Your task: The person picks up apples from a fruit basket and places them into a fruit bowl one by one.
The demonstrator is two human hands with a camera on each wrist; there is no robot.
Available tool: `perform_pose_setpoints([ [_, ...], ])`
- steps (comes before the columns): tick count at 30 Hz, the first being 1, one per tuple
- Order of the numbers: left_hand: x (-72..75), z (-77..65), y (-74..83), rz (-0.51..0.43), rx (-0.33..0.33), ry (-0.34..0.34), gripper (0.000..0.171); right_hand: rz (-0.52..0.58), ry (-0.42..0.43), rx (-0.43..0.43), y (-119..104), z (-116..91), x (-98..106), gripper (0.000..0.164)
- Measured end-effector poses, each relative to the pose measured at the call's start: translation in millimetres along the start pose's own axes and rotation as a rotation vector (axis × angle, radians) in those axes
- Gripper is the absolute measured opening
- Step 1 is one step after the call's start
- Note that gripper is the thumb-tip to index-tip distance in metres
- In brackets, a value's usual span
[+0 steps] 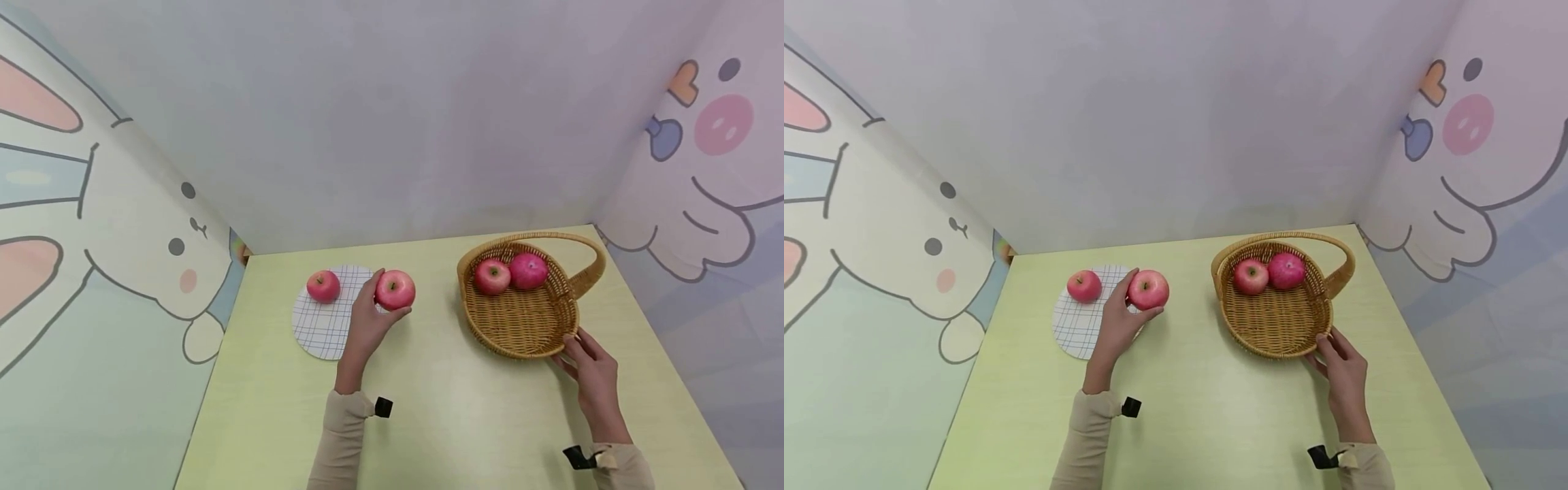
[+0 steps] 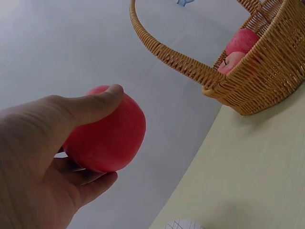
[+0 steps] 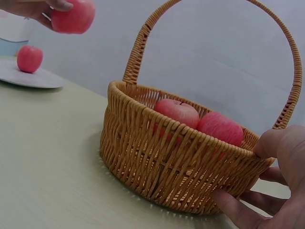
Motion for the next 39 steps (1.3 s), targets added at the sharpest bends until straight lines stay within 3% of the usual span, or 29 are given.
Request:
perform_pose_setpoints([
  [10,4.6,5.7,-18.2,-0.002,0.084,0.231,0.091,0.006,-0.012,0.005,-1.0,-0.3,-1.1,0.071],
  [21,5.4,28.5,-46.2,0.003,0.125,0.39,0.09,0.012,-0.023,0.008,-1.8,-1.5,-2.5,0.072],
  [39,-7.3,61.6,-81.2,-0.056,0.273,0.451,0.091,0.026,-0.008,0.005,0.2,-3.0,-1.9,0.07],
])
Point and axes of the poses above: each hand's wrist, its own z-axis towards the middle knuckle, its own x-axis out of the back of the hand, y = z × x, the point moved 1 cm from there along z, towards the middle knuckle, and after that the axes turned 13 degrees about -y, right-handed, at the moved point
